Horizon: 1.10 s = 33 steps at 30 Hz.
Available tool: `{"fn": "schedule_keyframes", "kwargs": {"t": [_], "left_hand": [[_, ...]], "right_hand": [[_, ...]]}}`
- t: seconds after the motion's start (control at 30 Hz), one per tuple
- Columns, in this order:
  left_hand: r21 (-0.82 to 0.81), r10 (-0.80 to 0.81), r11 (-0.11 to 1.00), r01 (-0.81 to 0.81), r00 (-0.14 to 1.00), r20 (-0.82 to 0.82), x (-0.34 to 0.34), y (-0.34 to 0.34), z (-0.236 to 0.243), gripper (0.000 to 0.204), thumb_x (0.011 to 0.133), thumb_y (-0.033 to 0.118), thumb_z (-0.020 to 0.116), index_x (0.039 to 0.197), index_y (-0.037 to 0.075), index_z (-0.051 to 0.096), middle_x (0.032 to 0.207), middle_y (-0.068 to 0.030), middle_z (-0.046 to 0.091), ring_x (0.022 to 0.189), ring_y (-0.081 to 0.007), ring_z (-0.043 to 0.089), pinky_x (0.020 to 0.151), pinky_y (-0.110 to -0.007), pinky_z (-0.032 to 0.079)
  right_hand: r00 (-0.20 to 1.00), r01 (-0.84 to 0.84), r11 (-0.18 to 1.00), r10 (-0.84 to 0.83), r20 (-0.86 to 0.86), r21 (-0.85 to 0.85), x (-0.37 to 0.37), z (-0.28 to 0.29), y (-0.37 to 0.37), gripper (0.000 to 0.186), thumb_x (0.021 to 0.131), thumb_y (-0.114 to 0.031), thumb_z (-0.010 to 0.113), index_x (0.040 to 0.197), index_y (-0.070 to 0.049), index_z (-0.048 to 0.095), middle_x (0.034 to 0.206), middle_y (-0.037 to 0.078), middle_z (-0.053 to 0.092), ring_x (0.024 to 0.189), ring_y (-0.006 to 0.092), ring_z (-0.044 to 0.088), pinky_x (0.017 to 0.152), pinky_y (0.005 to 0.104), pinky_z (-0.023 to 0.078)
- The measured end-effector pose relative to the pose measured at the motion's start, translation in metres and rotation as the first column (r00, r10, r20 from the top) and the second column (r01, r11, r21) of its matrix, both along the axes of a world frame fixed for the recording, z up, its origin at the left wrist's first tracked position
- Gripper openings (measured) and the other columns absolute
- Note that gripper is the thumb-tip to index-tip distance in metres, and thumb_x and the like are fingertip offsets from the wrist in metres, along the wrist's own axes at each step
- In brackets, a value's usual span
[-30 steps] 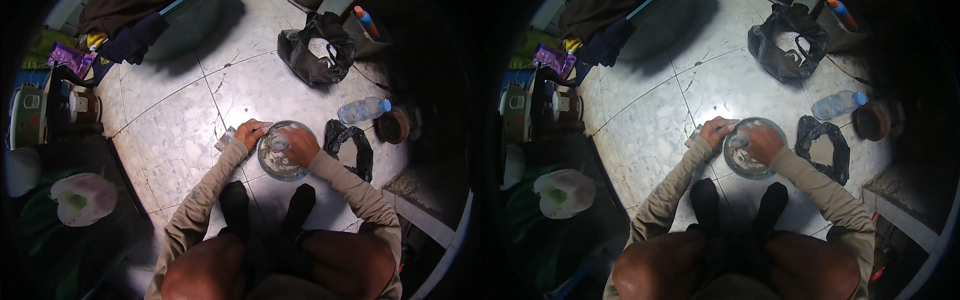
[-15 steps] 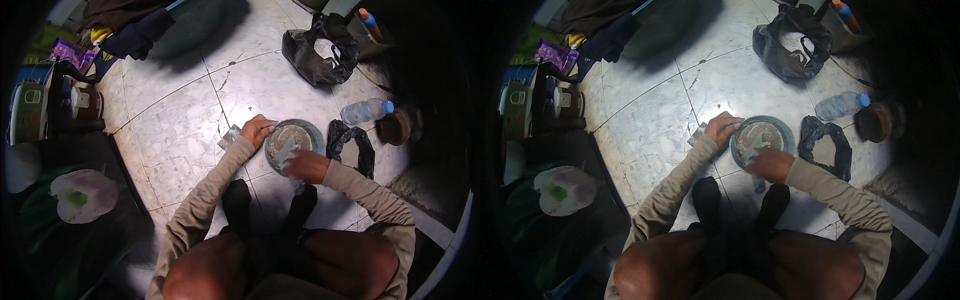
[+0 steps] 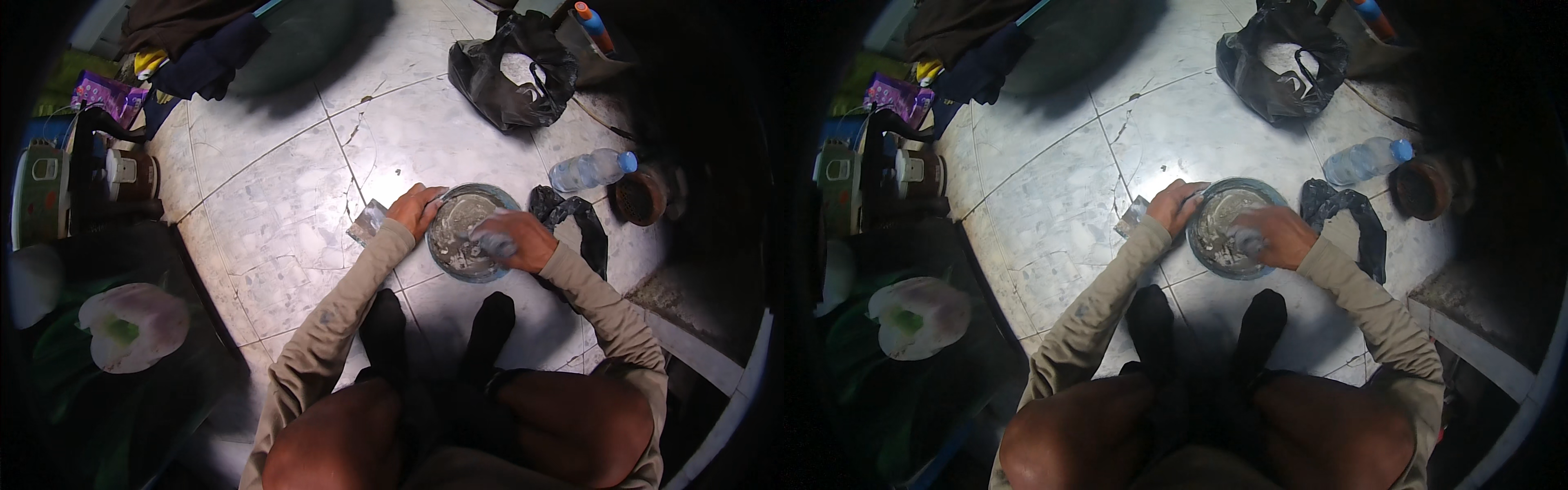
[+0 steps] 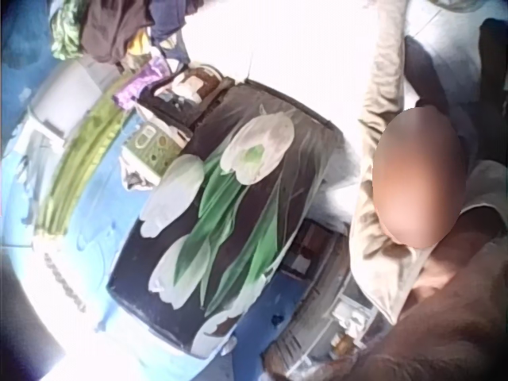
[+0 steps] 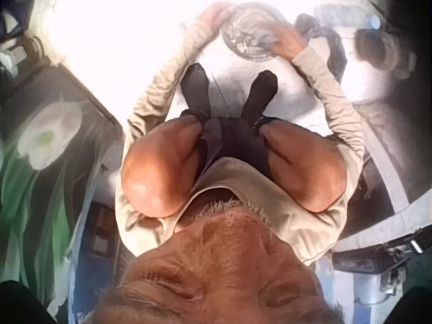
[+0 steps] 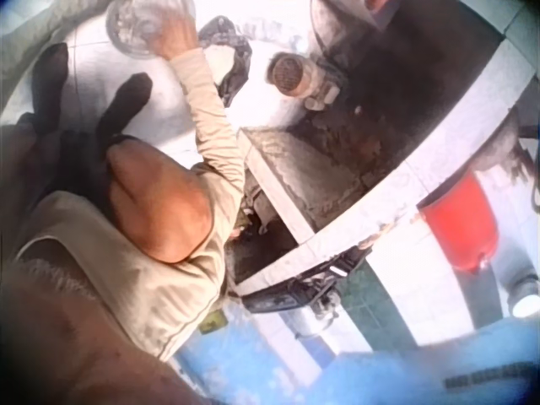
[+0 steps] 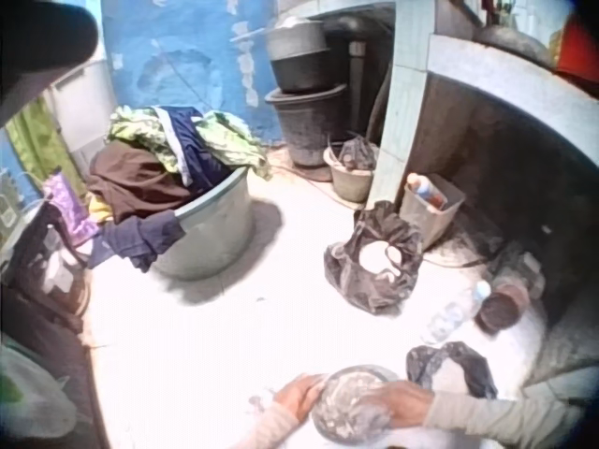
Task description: The person mixes a white powder with water in a metal bowl using a plastic scraper, then applies the resulting paste to a blue wall with peeling paint using a putty knife. The person works on the wall above a gas stove in a kitchen.
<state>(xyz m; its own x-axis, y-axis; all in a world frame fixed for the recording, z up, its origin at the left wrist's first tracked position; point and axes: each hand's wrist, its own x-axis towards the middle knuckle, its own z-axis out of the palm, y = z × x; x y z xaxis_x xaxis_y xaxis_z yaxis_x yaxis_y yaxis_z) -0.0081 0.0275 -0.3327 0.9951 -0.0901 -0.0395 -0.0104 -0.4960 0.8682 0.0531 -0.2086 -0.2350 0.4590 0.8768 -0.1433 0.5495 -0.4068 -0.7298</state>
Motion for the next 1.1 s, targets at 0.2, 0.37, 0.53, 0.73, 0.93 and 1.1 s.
{"fn": "schedule_keyframes", "kwargs": {"t": [0.2,0.37,0.53,0.73,0.93,1.1], "left_hand": [[0.102,-0.086,0.991,0.09,0.995,-0.046,-0.004,-0.001,-0.002,0.041,0.092,0.016,0.048,0.133,0.012,0.049,0.099,-0.0194,0.054,0.087,-0.0375,0.057,0.079,-0.043,0.047],[0.201,-0.204,0.956,0.214,0.976,-0.07,-0.003,0.002,0.01,0.048,0.092,0.014,0.048,0.14,0.015,0.041,0.106,-0.0202,0.05,0.088,-0.0395,0.058,0.081,-0.044,0.049],[0.228,-0.227,0.942,0.247,0.967,-0.111,0.0,0.001,0.017,0.052,0.092,0.01,0.049,0.142,0.016,0.039,0.108,-0.0213,0.05,0.09,-0.04,0.058,0.081,-0.042,0.049],[0.204,-0.174,0.961,0.186,0.982,-0.076,-0.004,0.001,0.001,0.053,0.091,0.011,0.05,0.142,0.017,0.04,0.109,-0.0221,0.05,0.091,-0.04,0.058,0.082,-0.043,0.048],[0.175,-0.206,0.959,0.221,0.973,-0.101,-0.002,0.002,0.003,0.05,0.093,0.018,0.048,0.142,0.018,0.04,0.111,-0.0256,0.051,0.102,-0.0413,0.055,0.091,-0.042,0.045],[0.249,-0.151,0.961,0.121,0.983,0.108,-0.011,0.005,-0.024,0.05,0.092,0.017,0.047,0.142,0.017,0.041,0.106,-0.0253,0.053,0.1,-0.0414,0.055,0.09,-0.043,0.045]], "right_hand": [[0.912,0.33,0.944,-0.322,-0.253,-0.01,-0.016,-0.023,-0.022,0.038,0.07,-0.013,0.074,0.105,-0.003,0.065,0.098,0.019,0.067,0.092,0.0306,0.064,0.083,0.0369,0.05],[0.934,0.298,0.949,-0.311,-0.174,-0.1,-0.015,-0.028,-0.003,0.031,0.069,-0.007,0.073,0.099,0.001,0.068,0.09,0.016,0.07,0.079,0.0177,0.068,0.077,0.0298,0.052],[0.894,0.4,0.917,-0.39,-0.219,0.0,-0.007,-0.024,-0.007,0.033,0.069,-0.008,0.074,0.1,0.0,0.068,0.09,0.016,0.07,0.08,0.0204,0.068,0.078,0.0312,0.052],[0.941,0.138,0.988,-0.151,-0.302,-0.064,-0.012,-0.017,-0.005,0.039,0.067,-0.012,0.075,0.104,-0.001,0.067,0.093,0.021,0.069,0.087,0.0298,0.067,0.082,0.0368,0.052],[0.928,0.288,0.957,-0.29,-0.233,-0.043,0.0,-0.028,0.001,0.03,0.069,-0.009,0.073,0.098,-0.001,0.068,0.09,0.013,0.07,0.081,0.0213,0.066,0.083,0.0324,0.05],[0.879,0.405,0.914,-0.393,-0.269,-0.01,-0.008,-0.005,0.004,0.033,0.068,-0.01,0.074,0.099,-0.002,0.068,0.093,0.014,0.069,0.085,0.0215,0.066,0.082,0.0327,0.051]]}}
